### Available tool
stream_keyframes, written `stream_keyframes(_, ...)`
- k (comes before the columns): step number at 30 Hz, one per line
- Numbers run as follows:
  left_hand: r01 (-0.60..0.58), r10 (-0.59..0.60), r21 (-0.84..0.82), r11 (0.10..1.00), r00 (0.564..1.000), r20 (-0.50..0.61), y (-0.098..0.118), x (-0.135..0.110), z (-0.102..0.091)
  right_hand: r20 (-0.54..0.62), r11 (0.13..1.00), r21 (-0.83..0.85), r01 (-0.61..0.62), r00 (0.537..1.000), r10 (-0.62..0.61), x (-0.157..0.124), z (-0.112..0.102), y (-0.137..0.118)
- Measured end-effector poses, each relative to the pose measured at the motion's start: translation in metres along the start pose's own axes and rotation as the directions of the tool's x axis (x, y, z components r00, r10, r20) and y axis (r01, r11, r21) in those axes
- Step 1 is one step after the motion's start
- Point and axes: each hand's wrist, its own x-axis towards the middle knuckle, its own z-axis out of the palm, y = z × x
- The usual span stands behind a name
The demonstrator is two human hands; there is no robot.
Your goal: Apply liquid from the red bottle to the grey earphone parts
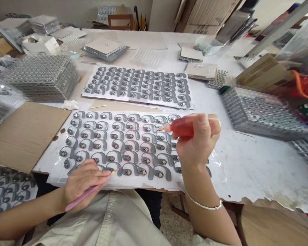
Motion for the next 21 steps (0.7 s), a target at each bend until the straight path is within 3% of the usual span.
stream_keyframes(4, -0.032, 0.040, 0.104, 0.994, 0.997, -0.072, 0.000, -0.008, 0.012, -0.043, 0.999, 0.011, -0.049, 0.998, 0.050, -0.001, 0.003, 0.009)
stream_keyframes(8, 0.024, -0.020, 0.030, 0.999, 0.988, -0.150, -0.020, 0.000, 0.014, -0.043, 0.996, -0.024, -0.089, 0.995, 0.088, -0.002, 0.010, 0.009)
stream_keyframes(12, 0.078, -0.075, 0.011, 0.997, 0.986, -0.150, -0.036, 0.007, 0.016, -0.052, 0.996, -0.015, -0.089, 0.995, 0.088, -0.005, 0.010, 0.011)
stream_keyframes(15, 0.117, -0.120, -0.026, 0.993, 0.980, -0.156, -0.034, 0.013, 0.012, -0.014, 0.978, 0.019, -0.208, 0.978, 0.209, -0.004, 0.004, 0.015)
stream_keyframes(18, 0.137, -0.147, -0.078, 0.988, 0.978, -0.147, -0.023, 0.018, 0.000, 0.053, 0.912, 0.082, -0.401, 0.916, 0.398, -0.005, 0.000, 0.016)
stream_keyframes(20, 0.152, -0.165, -0.090, 0.984, 0.973, -0.160, -0.016, 0.020, -0.011, 0.138, 0.810, 0.123, -0.573, 0.818, 0.558, -0.010, 0.002, 0.014)
stream_keyframes(21, 0.163, -0.177, -0.086, 0.983, 0.968, -0.178, -0.014, 0.020, -0.017, 0.193, 0.735, 0.134, -0.665, 0.745, 0.639, -0.014, 0.005, 0.013)
